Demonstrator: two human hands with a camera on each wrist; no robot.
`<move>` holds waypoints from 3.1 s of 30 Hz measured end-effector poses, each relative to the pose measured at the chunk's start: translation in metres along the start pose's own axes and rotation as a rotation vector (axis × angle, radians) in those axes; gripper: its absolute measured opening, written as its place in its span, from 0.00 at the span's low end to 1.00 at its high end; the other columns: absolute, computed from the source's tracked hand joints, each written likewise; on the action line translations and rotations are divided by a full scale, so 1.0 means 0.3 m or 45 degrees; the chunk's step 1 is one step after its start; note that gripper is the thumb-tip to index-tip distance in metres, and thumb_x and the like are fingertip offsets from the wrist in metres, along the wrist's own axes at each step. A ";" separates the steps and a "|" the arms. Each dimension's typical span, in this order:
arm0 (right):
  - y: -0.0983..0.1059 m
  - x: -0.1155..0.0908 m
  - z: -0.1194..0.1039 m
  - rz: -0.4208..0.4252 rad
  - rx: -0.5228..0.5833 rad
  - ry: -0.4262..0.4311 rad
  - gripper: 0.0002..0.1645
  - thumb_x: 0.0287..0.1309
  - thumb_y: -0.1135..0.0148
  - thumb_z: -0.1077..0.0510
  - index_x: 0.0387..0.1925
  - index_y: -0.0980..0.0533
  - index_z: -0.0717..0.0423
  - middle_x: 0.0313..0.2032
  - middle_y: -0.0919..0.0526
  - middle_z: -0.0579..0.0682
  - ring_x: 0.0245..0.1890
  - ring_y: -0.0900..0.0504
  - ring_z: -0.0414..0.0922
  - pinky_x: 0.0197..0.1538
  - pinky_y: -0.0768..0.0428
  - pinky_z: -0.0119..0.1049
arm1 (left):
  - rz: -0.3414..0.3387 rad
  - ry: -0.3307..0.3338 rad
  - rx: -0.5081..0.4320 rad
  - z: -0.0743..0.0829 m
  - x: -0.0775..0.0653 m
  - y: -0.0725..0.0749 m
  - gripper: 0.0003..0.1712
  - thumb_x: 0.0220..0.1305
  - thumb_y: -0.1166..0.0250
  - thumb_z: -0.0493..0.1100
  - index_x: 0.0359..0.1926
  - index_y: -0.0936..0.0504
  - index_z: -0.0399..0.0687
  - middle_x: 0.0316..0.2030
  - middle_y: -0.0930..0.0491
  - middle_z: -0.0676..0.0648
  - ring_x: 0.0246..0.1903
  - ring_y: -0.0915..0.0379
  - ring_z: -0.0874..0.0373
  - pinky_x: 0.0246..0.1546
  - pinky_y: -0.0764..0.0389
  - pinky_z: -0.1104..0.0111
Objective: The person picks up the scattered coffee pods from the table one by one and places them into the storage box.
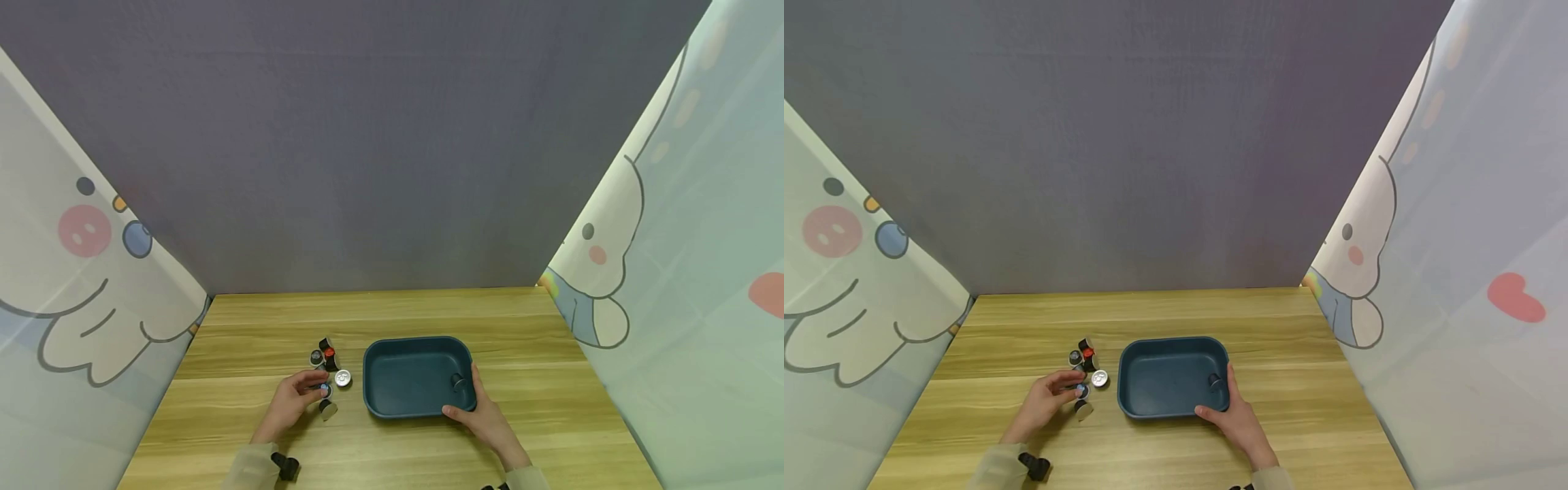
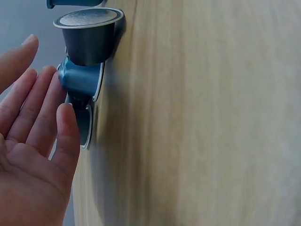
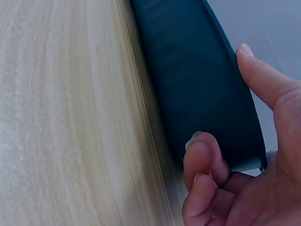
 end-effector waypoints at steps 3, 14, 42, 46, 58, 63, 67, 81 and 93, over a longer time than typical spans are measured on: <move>0.001 -0.001 0.000 0.010 -0.012 -0.002 0.72 0.51 0.24 0.42 0.80 0.66 0.45 0.40 0.19 0.71 0.23 0.23 0.49 0.34 0.23 0.45 | -0.002 0.054 0.027 -0.006 -0.003 -0.002 0.21 0.57 0.26 0.34 0.52 0.17 0.36 0.49 0.17 0.37 0.49 0.19 0.45 0.45 0.20 0.71; 0.006 -0.009 0.002 0.030 -0.038 0.020 0.72 0.51 0.24 0.42 0.80 0.65 0.48 0.65 0.38 0.80 0.44 0.18 0.58 0.49 0.22 0.57 | 0.010 0.082 0.037 -0.030 -0.013 -0.012 0.19 0.55 0.27 0.29 0.50 0.16 0.36 0.48 0.17 0.37 0.49 0.19 0.44 0.42 0.19 0.71; -0.003 -0.003 0.001 0.016 0.000 0.005 0.72 0.52 0.24 0.42 0.80 0.66 0.45 0.38 0.19 0.63 0.18 0.28 0.46 0.31 0.27 0.39 | 0.129 0.084 0.166 -0.033 -0.013 0.003 0.13 0.56 0.27 0.31 0.44 0.12 0.41 0.43 0.14 0.41 0.40 0.17 0.55 0.38 0.18 0.72; -0.007 -0.002 0.002 0.002 0.007 0.003 0.72 0.53 0.25 0.42 0.80 0.67 0.45 0.22 0.23 0.55 0.15 0.31 0.43 0.27 0.28 0.37 | 0.146 0.082 0.145 -0.023 -0.015 0.008 0.13 0.56 0.27 0.32 0.44 0.11 0.41 0.44 0.14 0.41 0.42 0.17 0.54 0.39 0.18 0.72; -0.005 -0.004 -0.002 -0.011 0.017 -0.030 0.72 0.53 0.25 0.41 0.80 0.68 0.43 0.17 0.28 0.50 0.13 0.32 0.43 0.26 0.30 0.37 | 0.232 0.017 0.198 0.016 -0.016 0.039 0.13 0.55 0.26 0.33 0.43 0.10 0.43 0.41 0.14 0.42 0.38 0.16 0.57 0.37 0.18 0.72; -0.005 -0.004 -0.005 -0.026 0.046 -0.037 0.72 0.53 0.25 0.42 0.80 0.68 0.43 0.13 0.31 0.47 0.13 0.32 0.43 0.23 0.29 0.36 | 0.252 -0.044 0.238 0.052 -0.018 0.052 0.13 0.55 0.25 0.34 0.43 0.10 0.43 0.42 0.14 0.42 0.36 0.17 0.58 0.35 0.18 0.71; -0.005 -0.004 -0.007 -0.036 0.063 -0.037 0.72 0.54 0.25 0.42 0.80 0.69 0.42 0.12 0.32 0.47 0.12 0.33 0.42 0.23 0.29 0.36 | 0.269 -0.070 0.241 0.088 -0.015 0.061 0.13 0.54 0.25 0.35 0.43 0.10 0.42 0.41 0.14 0.42 0.34 0.18 0.58 0.32 0.18 0.71; -0.004 -0.008 -0.012 -0.036 0.072 -0.021 0.72 0.54 0.25 0.43 0.80 0.69 0.42 0.12 0.34 0.46 0.12 0.34 0.42 0.22 0.30 0.35 | 0.212 -0.023 0.181 0.181 0.008 0.066 0.15 0.57 0.25 0.41 0.47 0.11 0.45 0.48 0.15 0.41 0.32 0.19 0.53 0.27 0.21 0.70; 0.004 -0.005 -0.008 0.010 -0.008 -0.015 0.72 0.51 0.24 0.42 0.80 0.66 0.46 0.36 0.19 0.70 0.20 0.27 0.46 0.31 0.24 0.41 | 0.132 -0.111 0.139 0.249 0.052 0.029 0.16 0.61 0.27 0.45 0.50 0.12 0.47 0.46 0.14 0.46 0.37 0.18 0.54 0.32 0.18 0.70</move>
Point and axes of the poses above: each hand's wrist, its own x-axis towards the middle knuckle, its own y-axis out of the back of the hand, z = x × y, the point moved 5 cm from there along x, towards the middle knuckle
